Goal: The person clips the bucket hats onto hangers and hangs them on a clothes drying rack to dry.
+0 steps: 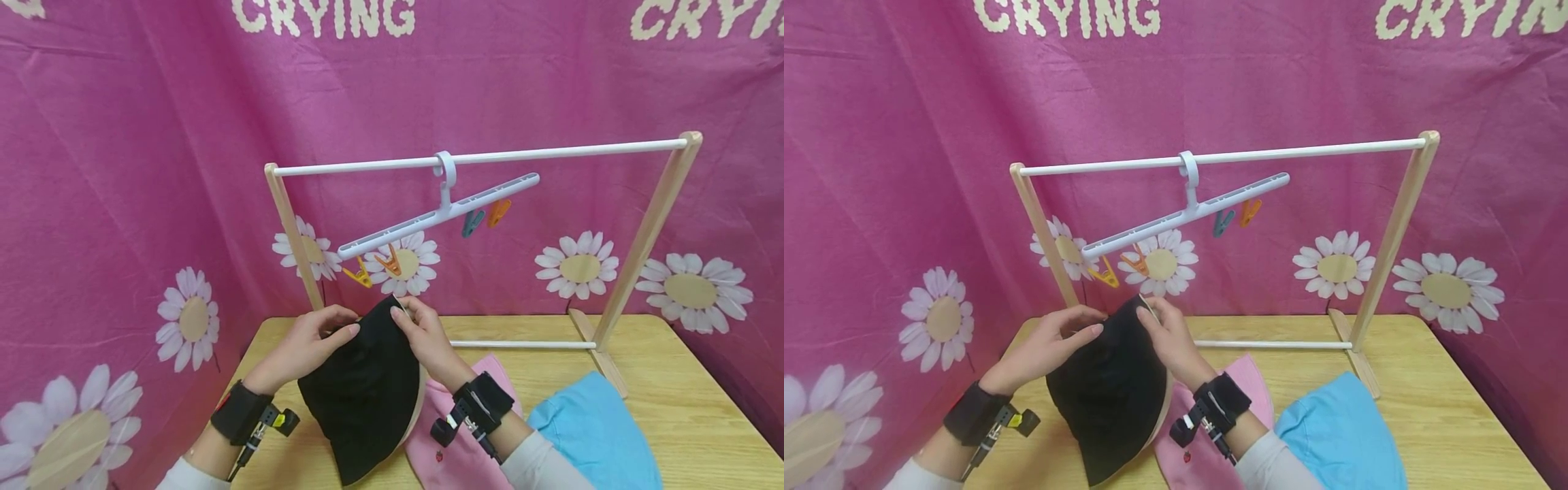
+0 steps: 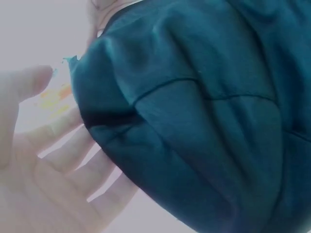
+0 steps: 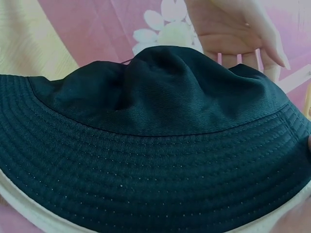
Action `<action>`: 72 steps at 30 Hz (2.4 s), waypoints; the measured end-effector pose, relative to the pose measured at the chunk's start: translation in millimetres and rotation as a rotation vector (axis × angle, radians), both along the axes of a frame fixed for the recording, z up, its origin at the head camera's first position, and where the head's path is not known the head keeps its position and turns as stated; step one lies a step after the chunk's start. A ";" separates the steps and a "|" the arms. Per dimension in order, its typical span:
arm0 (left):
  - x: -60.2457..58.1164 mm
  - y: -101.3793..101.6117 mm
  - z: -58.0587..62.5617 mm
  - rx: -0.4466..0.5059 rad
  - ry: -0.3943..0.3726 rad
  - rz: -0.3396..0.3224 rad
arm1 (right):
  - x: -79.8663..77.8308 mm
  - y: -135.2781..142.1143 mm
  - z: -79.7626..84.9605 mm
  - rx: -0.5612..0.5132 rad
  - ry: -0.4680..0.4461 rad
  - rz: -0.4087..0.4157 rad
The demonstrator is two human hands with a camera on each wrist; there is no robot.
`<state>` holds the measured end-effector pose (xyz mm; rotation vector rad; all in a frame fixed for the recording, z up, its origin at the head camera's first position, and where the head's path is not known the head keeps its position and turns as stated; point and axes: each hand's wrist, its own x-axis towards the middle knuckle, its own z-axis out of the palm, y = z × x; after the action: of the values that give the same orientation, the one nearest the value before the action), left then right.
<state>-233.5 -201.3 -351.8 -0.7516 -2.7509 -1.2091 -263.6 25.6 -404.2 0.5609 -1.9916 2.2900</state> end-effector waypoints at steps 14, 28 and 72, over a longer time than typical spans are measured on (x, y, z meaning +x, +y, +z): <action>1.8 14.6 11.1 0.080 0.011 0.150 | 2.7 -0.7 2.5 0.017 0.041 -0.028; -8.7 49.6 27.4 0.272 -0.010 0.241 | 4.4 2.4 4.9 -0.014 0.014 -0.041; -63.1 9.8 30.4 0.774 -0.356 -0.302 | 6.8 3.4 10.6 0.040 0.082 -0.007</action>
<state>-296.6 -191.4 -321.4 -0.9139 -2.0859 -2.4431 -256.7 29.0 -393.6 0.6383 -2.0026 2.1898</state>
